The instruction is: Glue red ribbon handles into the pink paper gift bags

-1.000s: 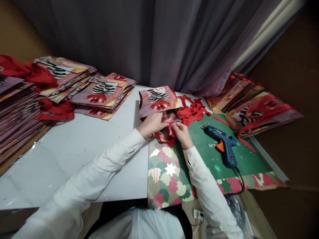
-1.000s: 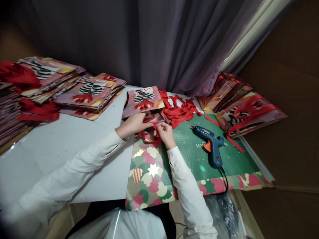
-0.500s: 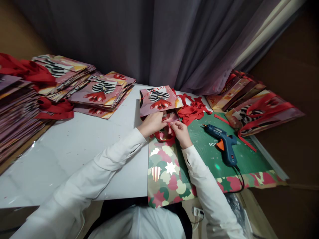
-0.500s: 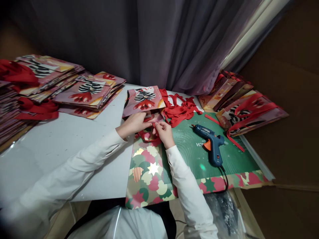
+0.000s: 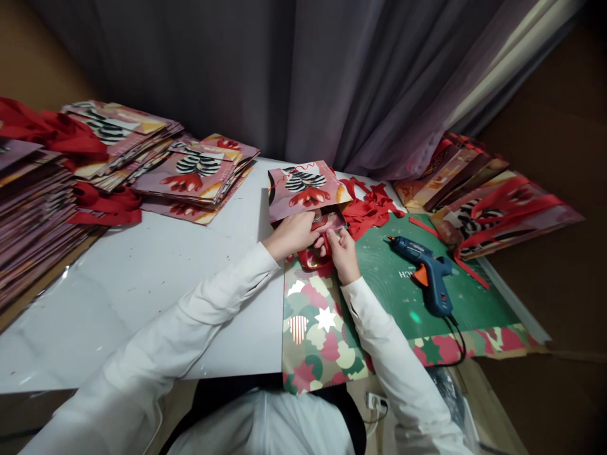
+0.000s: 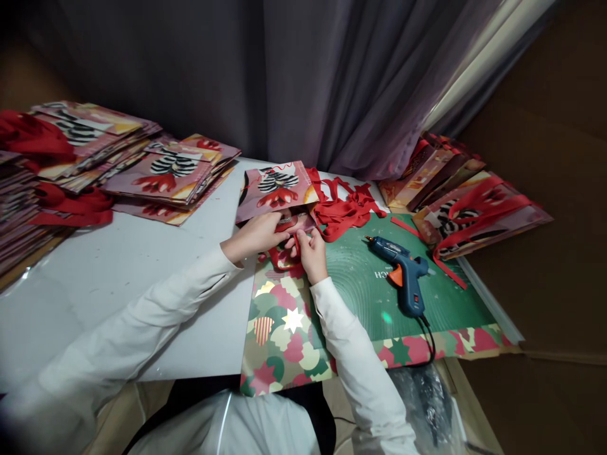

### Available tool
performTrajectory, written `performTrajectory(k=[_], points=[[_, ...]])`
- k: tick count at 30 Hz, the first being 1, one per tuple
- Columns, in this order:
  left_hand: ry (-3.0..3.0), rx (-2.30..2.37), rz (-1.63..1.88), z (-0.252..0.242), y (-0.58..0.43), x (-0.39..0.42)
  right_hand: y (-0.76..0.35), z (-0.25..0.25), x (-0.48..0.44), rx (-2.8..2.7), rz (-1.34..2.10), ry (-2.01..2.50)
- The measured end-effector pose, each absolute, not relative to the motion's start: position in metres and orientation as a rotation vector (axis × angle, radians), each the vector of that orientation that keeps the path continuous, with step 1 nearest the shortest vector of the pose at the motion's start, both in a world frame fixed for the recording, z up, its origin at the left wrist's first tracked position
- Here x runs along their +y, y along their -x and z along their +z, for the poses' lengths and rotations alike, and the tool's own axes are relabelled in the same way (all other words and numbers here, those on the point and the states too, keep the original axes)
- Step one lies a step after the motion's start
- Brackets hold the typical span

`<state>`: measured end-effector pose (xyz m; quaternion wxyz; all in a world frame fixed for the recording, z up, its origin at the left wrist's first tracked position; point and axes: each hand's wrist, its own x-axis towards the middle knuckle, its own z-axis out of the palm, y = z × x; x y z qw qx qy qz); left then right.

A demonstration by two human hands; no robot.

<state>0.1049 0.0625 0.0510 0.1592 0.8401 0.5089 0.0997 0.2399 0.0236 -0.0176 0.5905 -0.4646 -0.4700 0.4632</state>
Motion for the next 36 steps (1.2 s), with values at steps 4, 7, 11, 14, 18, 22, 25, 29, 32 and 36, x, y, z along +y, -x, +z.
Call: performTrajectory(k=[4, 7, 11, 14, 18, 22, 25, 29, 32, 36], points=[[-2.437, 1.450, 0.273, 0.045, -0.107, 0.063, -0.239, -0.018, 0.024, -1.059, 1.089, 1.051], [-2.489, 1.434, 0.208, 0.042, -0.108, 0.060, -0.240, -0.018, 0.025, -0.962, 1.078, 1.118], [-2.574, 1.498, 0.107, 0.048, -0.105, 0.043, -0.245, -0.016, 0.029, -0.797, 1.043, 1.225], [-2.602, 1.635, 0.035, 0.057, -0.101, 0.028, -0.248, -0.016, 0.030, -0.763, 1.051, 1.236], [-2.684, 1.624, -0.021, 0.068, -0.095, 0.023, -0.250, -0.016, 0.030, -0.750, 1.071, 1.230], [-2.808, 1.520, 0.062, 0.070, -0.081, 0.032, -0.253, -0.014, 0.029, -0.766, 1.081, 1.212], [-2.956, 1.220, 0.282, 0.055, -0.063, 0.035, -0.255, -0.012, 0.028, -0.800, 1.095, 1.183], [-2.995, 0.861, 0.530, 0.025, -0.036, 0.033, -0.254, -0.014, 0.027, -0.855, 1.123, 1.159], [-2.997, 0.735, 0.586, 0.011, -0.023, 0.030, -0.251, -0.019, 0.026, -0.898, 1.151, 1.168], [-3.028, 0.753, 0.574, 0.008, -0.020, 0.025, -0.249, -0.026, 0.027, -0.958, 1.173, 1.226]])
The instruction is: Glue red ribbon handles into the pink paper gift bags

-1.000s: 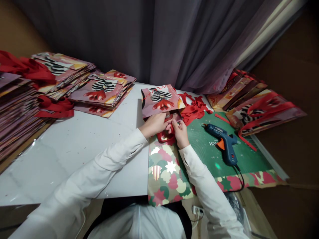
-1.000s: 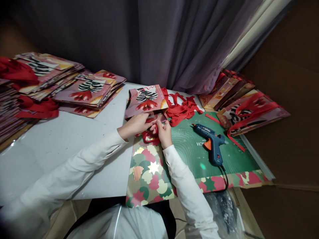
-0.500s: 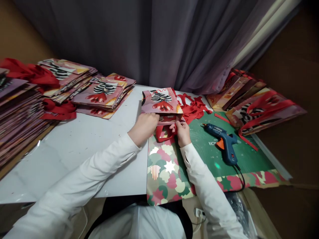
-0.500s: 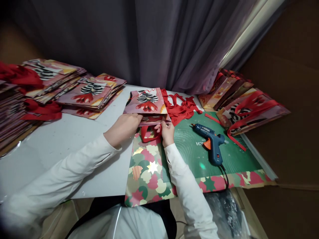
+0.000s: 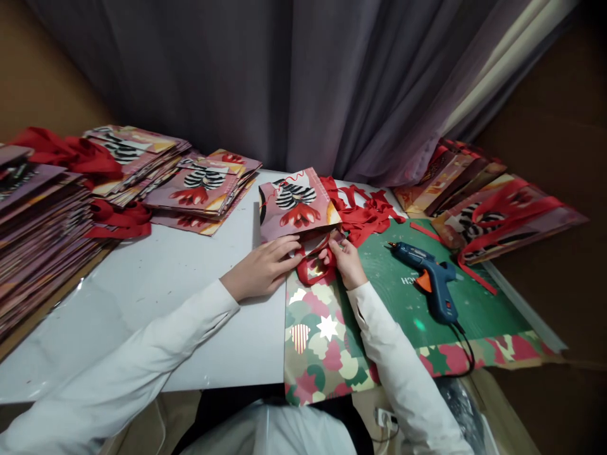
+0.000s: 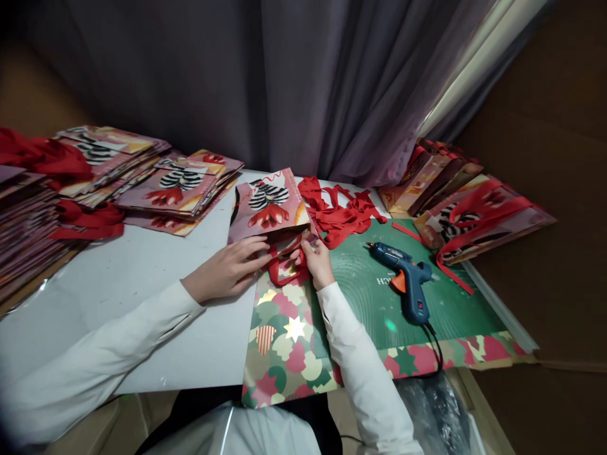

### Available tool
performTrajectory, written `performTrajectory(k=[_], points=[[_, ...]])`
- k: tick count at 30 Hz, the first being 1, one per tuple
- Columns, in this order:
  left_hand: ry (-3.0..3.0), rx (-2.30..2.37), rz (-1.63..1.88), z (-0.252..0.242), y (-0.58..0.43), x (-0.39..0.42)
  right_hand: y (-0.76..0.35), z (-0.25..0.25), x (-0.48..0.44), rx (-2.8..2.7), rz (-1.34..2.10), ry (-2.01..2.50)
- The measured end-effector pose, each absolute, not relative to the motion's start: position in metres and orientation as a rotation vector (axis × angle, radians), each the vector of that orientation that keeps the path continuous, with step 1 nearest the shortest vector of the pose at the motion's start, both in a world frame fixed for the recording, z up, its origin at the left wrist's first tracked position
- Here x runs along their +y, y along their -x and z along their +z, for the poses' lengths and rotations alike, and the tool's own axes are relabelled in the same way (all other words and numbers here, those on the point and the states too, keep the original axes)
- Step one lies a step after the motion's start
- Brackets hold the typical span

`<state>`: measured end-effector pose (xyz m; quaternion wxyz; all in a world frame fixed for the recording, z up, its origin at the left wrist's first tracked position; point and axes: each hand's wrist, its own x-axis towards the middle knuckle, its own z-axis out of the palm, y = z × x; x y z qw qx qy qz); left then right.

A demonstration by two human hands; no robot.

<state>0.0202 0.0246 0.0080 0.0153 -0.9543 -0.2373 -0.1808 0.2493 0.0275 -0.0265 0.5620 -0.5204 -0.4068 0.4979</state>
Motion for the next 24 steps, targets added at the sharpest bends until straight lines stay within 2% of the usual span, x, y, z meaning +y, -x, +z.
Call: performTrajectory(k=[7, 10, 12, 14, 18, 24], points=[[2.947, -0.977, -0.532, 0.005, -0.025, 0.019, -0.254, -0.031, 0.026, -1.040, 0.914, 1.431], [2.920, -1.084, -0.468, 0.002, -0.027, 0.018, -0.251, -0.020, 0.002, -1.139, 0.569, 1.521], [2.922, -1.122, -0.418, 0.000, -0.028, 0.018, -0.244, -0.012, -0.022, -1.356, 0.276, 1.584], [2.923, -1.138, -0.401, -0.002, -0.029, 0.018, -0.233, -0.008, -0.043, -1.639, 0.147, 1.620], [2.912, -1.167, -0.412, -0.004, -0.031, 0.018, -0.216, -0.012, -0.065, -2.008, 0.135, 1.654], [2.908, -1.197, -0.380, -0.004, -0.038, 0.012, -0.213, -0.008, -0.061, -2.109, 0.223, 1.762]])
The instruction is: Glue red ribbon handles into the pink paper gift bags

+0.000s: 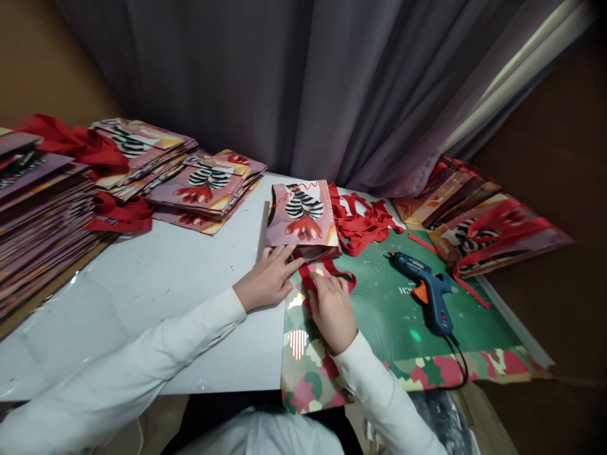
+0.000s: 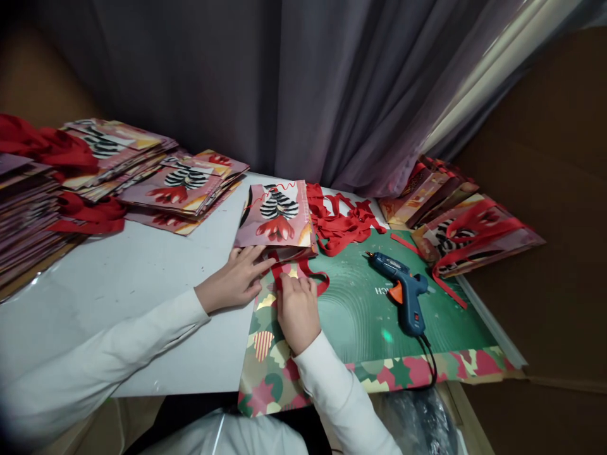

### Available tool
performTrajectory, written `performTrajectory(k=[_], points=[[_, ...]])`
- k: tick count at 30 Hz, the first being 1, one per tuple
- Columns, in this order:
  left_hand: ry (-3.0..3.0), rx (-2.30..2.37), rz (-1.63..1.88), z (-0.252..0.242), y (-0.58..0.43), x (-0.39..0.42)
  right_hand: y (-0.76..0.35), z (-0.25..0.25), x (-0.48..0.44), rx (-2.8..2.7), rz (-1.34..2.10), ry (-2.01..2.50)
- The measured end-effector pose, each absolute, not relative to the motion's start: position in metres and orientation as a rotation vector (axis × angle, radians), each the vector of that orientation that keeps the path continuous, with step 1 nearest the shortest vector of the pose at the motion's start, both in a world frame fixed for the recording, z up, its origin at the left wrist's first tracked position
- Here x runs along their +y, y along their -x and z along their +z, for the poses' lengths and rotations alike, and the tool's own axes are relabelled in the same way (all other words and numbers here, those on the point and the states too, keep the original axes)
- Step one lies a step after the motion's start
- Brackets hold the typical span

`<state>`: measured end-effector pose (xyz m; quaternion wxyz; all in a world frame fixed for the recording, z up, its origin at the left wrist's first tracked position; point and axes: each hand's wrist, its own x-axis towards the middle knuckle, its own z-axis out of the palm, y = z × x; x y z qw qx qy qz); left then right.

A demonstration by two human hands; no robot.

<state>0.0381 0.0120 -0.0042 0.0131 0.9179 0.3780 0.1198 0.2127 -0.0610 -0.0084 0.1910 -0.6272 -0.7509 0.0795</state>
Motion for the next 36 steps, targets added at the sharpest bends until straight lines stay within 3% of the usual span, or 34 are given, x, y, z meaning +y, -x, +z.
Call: performTrajectory(k=[5, 13, 21, 36], points=[[-2.842, 1.206, 0.368, -0.006, -0.041, 0.006, -0.210, -0.002, -0.066, -1.955, 0.524, 1.707], [-2.785, 1.268, 0.353, -0.004, -0.047, -0.004, -0.204, -0.006, -0.066, -2.189, 0.165, 1.679], [-2.746, 1.324, 0.279, -0.003, -0.049, -0.008, -0.201, -0.026, -0.046, -2.265, 0.294, 1.573], [-2.738, 1.323, 0.297, -0.006, -0.049, -0.008, -0.227, -0.012, -0.044, -2.193, 0.500, 1.327]])
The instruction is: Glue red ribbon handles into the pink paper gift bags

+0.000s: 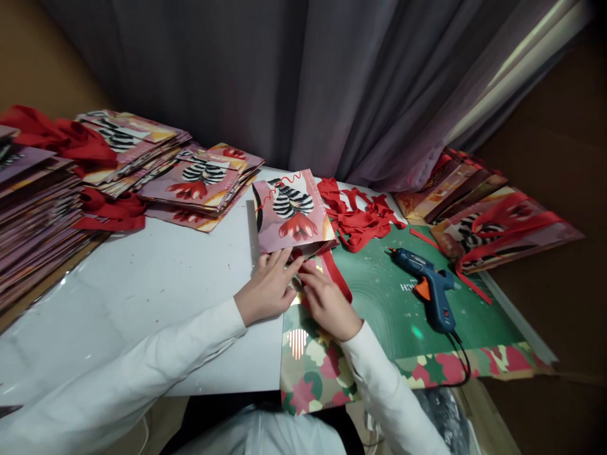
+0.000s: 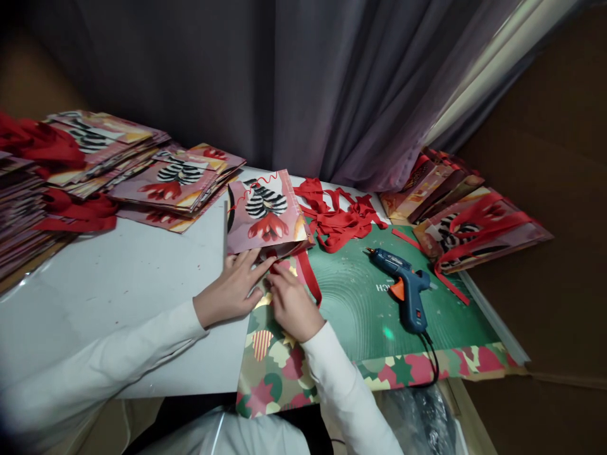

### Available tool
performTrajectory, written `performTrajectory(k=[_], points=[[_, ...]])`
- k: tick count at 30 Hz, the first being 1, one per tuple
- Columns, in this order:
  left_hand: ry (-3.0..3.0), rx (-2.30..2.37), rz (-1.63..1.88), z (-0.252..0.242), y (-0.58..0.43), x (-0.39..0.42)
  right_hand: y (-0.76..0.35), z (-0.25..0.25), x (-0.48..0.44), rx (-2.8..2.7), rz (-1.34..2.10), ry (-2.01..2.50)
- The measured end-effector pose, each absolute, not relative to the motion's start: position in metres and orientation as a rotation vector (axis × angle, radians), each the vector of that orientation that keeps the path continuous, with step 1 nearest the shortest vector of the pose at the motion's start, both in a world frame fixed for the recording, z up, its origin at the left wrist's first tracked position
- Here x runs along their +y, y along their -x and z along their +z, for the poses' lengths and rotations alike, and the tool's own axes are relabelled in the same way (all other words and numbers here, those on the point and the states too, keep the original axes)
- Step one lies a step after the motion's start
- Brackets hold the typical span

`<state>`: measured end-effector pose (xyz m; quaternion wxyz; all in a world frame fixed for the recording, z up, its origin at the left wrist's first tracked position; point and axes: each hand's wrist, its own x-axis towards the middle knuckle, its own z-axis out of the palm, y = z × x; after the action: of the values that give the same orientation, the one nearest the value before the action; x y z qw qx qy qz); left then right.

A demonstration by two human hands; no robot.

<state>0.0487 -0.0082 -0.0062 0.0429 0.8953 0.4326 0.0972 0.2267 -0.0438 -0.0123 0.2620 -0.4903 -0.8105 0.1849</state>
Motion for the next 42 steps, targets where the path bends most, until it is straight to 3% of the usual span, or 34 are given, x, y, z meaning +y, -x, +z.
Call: performTrajectory(k=[10, 13, 17, 24, 35, 42], points=[[-2.766, 1.260, 0.318, -0.008, -0.044, -0.006, -0.265, -0.018, -0.020, -2.362, 0.215, 1.679], [-2.762, 1.250, 0.333, -0.008, -0.044, -0.005, -0.270, -0.008, -0.021, -2.333, 0.167, 1.606], [-2.756, 1.221, 0.345, -0.008, -0.043, -0.003, -0.275, 0.017, -0.010, -2.184, -0.160, 1.478], [-2.817, 1.155, 0.354, -0.011, -0.038, 0.004, -0.255, 0.021, 0.038, -2.654, -0.523, 1.035], [-3.243, 0.993, 0.662, -0.006, -0.016, 0.018, -0.253, 0.033, 0.043, -2.651, -0.544, 1.258], [-3.154, 1.012, 0.734, -0.019, -0.008, 0.017, -0.251, 0.041, 0.040, -2.700, -0.455, 1.345]])
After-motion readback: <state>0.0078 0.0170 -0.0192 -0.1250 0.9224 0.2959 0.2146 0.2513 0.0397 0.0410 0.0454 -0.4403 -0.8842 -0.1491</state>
